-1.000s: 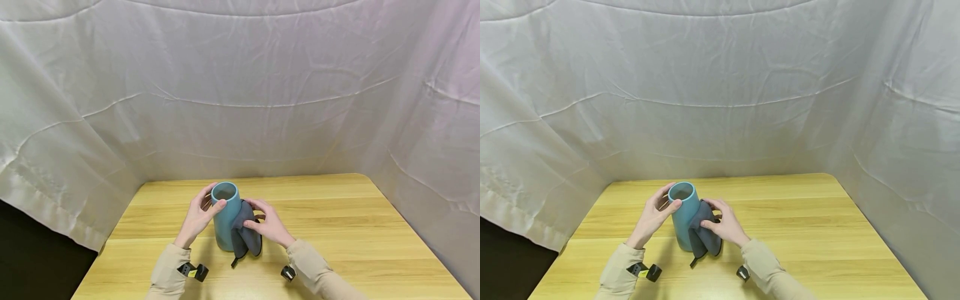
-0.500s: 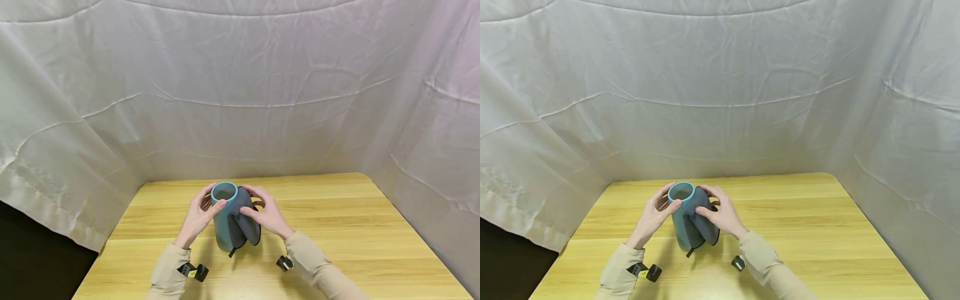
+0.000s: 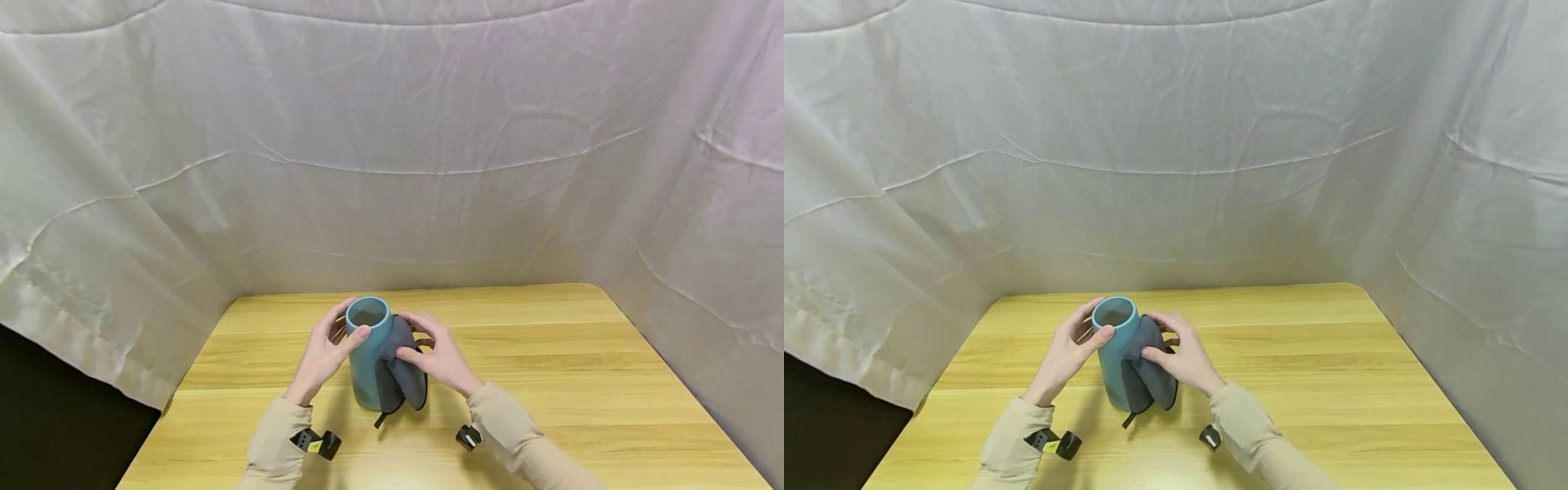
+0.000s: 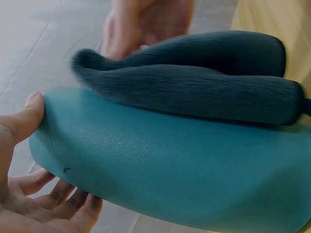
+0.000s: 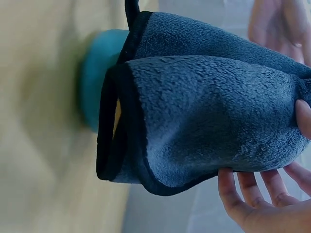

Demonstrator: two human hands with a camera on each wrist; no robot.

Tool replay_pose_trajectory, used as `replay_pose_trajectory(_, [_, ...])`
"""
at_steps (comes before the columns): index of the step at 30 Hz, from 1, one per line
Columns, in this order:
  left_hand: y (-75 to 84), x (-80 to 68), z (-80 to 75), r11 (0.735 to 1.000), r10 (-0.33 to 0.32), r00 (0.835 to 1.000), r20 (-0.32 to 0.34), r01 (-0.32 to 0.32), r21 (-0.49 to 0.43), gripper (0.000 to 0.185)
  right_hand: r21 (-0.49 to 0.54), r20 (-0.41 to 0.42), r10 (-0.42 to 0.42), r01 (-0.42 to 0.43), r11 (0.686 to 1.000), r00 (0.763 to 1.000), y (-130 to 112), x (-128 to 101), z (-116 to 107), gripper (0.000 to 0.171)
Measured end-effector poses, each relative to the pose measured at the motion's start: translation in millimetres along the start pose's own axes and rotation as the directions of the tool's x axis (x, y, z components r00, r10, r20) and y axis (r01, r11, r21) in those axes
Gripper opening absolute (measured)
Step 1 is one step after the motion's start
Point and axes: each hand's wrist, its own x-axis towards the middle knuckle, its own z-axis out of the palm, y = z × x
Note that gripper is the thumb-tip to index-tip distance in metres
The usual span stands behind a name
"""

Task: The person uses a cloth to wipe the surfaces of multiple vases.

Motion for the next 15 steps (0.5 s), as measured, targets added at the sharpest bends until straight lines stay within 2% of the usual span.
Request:
replay_pose_trajectory(4, [-0.1, 0.2, 0.1, 1.0, 0.0, 1.0, -0.001, 0.0, 0.003, 0.062, -0.014, 0.017, 0.033, -0.033, 0.999, 0.999, 11.5, -6.8, 3.2, 0.059])
replay_pose_trajectory(8, [-0.3, 0.2, 0.0, 1.0, -0.003, 1.0, -0.002, 0.003, 0.008, 0.062, -0.023, 0.02, 0.029, -0.029, 0.999, 0.999, 16.6, -9.3, 5.1, 0.058])
replay_pose_trajectory(15, [-0.4, -0.7, -1.2, 1.0, -0.01, 1.0, -0.004, 0.01, 0.005, 0.062, -0.005, 0.004, 0.027, -0.027, 1.0, 1.0, 5.5, -4.4, 4.7, 0.058])
